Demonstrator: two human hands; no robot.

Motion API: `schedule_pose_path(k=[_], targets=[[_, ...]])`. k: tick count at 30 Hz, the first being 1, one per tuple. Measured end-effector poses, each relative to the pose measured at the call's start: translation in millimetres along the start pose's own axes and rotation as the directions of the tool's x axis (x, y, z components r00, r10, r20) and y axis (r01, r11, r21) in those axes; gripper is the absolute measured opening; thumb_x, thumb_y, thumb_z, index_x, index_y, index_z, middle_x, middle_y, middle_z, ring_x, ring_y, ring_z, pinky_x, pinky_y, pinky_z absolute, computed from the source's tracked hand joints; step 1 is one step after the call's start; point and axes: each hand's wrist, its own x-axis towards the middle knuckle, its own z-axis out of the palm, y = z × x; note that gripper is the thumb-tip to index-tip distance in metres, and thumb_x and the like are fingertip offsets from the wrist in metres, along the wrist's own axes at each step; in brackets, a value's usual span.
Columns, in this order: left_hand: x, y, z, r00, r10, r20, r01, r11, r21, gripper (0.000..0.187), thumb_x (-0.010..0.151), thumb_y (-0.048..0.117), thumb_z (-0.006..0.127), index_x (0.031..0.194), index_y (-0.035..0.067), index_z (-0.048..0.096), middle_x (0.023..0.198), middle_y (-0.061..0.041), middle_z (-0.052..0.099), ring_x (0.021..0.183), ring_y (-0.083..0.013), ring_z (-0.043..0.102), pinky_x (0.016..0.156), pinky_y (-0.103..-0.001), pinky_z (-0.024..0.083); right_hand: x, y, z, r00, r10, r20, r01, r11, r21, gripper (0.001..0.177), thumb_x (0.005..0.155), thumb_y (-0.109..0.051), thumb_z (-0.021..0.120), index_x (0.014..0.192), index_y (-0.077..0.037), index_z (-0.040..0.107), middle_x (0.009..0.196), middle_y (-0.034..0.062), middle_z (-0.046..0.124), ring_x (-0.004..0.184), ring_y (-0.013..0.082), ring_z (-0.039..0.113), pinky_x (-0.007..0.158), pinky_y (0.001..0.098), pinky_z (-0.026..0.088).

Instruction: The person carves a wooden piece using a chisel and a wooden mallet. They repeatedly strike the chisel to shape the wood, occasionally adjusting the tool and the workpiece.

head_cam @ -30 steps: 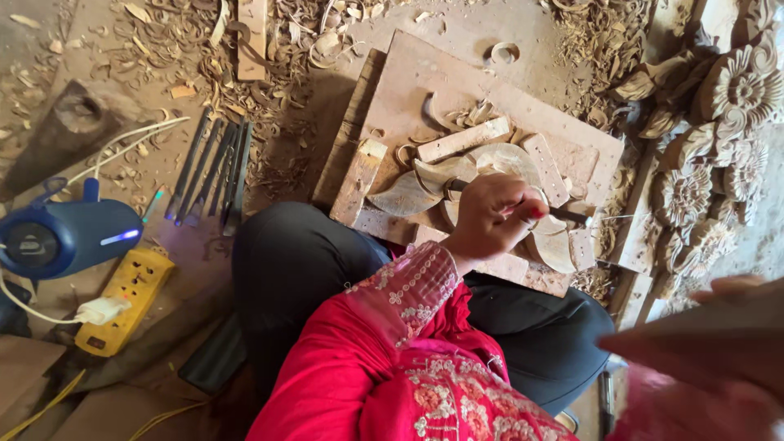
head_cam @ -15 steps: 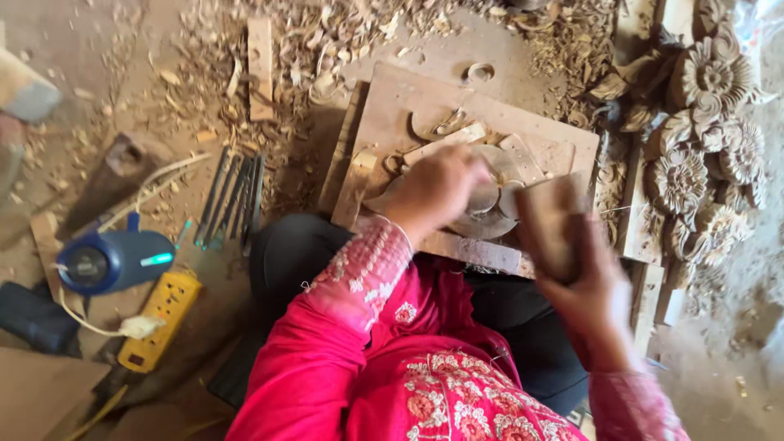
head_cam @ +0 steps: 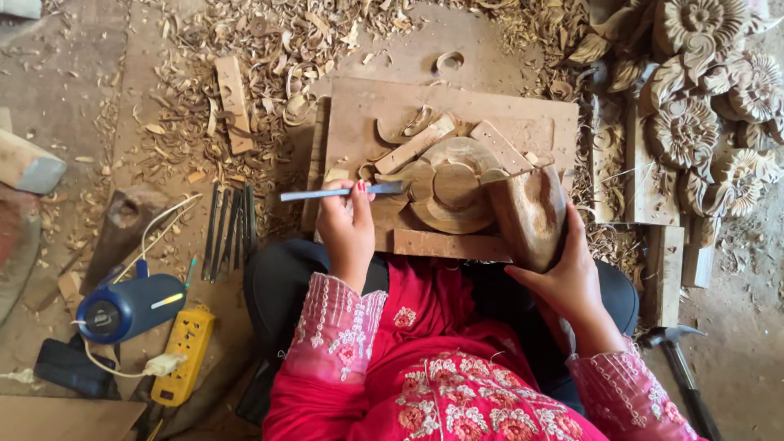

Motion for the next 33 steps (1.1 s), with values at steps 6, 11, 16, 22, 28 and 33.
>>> schedule_pose_path(k=[6,11,16,22,28,33], targets=[[-15.5,-4.5,-0.5,0.999,0.050,0.016,-0.051,0.992,0.117,0.017,0.105,0.009,0.063,0.113,-0.001,0.052,0.094,-0.013,0.073,0.087,-0.0188,0.078,0.074,-0.029,0.062,-2.0,0.5,-1.6,1.000,0.004,0.015,-0.005,0.999,0.040,0.133,0.052,-0.032,0.096,0.161,-0.008,0.024,0.149,0.0254,0.051,0.133,0.0401,0.055,0.106,0.0455,0.046],[-21.2,6.9,4.2,0.993,0.113,0.023,-0.115,0.962,0.247,0.014,0.104,0.010,0.065,0.109,0.001,0.055,0.088,-0.013,0.073,0.080,-0.0202,0.077,0.068,-0.031,0.059,-3.2,0.9,2.0,0.999,0.035,0.015,-0.035,0.998,0.046,0.129,0.056,-0.032,0.094,0.162,-0.009,0.024,0.148,0.0246,0.054,0.132,0.0383,0.057,0.106,0.0442,0.048],[-13.4,29.3,27.3,0.924,0.363,0.121,-0.380,0.835,0.398,0.009,0.102,0.007,0.066,0.100,0.006,0.057,0.082,-0.012,0.067,0.071,-0.0284,0.069,0.064,-0.039,0.053,9.1,-35.5,-31.4,0.989,-0.136,-0.053,0.136,0.991,-0.009,0.124,0.058,-0.030,0.093,0.160,-0.011,0.026,0.144,0.0262,0.056,0.132,0.0372,0.059,0.108,0.0439,0.048],[-4.5,35.0,42.5,0.919,0.359,0.163,-0.392,0.792,0.469,0.011,0.104,0.009,0.063,0.095,0.004,0.058,0.081,-0.012,0.062,0.072,-0.0326,0.064,0.064,-0.043,0.050,41.3,-169.6,-109.7,0.678,-0.631,-0.377,0.724,0.487,0.488,0.096,0.091,-0.015,0.084,0.162,-0.014,0.019,0.156,0.0043,0.045,0.139,0.0206,0.050,0.115,0.0375,0.052],[-1.6,25.0,32.0,0.917,0.360,0.168,-0.388,0.721,0.574,0.010,0.089,0.010,0.067,0.092,0.003,0.060,0.076,-0.014,0.064,0.069,-0.0366,0.063,0.065,-0.049,0.049,106.4,-229.9,-129.3,0.142,-0.962,0.234,0.841,-0.007,-0.541,0.068,0.088,-0.022,0.072,0.149,-0.024,0.043,0.144,0.0045,0.062,0.114,0.0325,0.061,0.084,0.0408,0.057],[-6.9,7.2,31.8,0.967,0.212,0.143,-0.254,0.857,0.447,0.013,0.099,0.012,0.066,0.096,0.001,0.060,0.078,-0.015,0.067,0.068,-0.0337,0.070,0.060,-0.045,0.054,108.5,-230.6,-122.0,0.256,-0.933,0.254,0.869,0.107,-0.484,0.082,0.083,-0.023,0.077,0.152,-0.027,0.032,0.154,0.0060,0.048,0.123,0.0391,0.057,0.095,0.0491,0.056]])
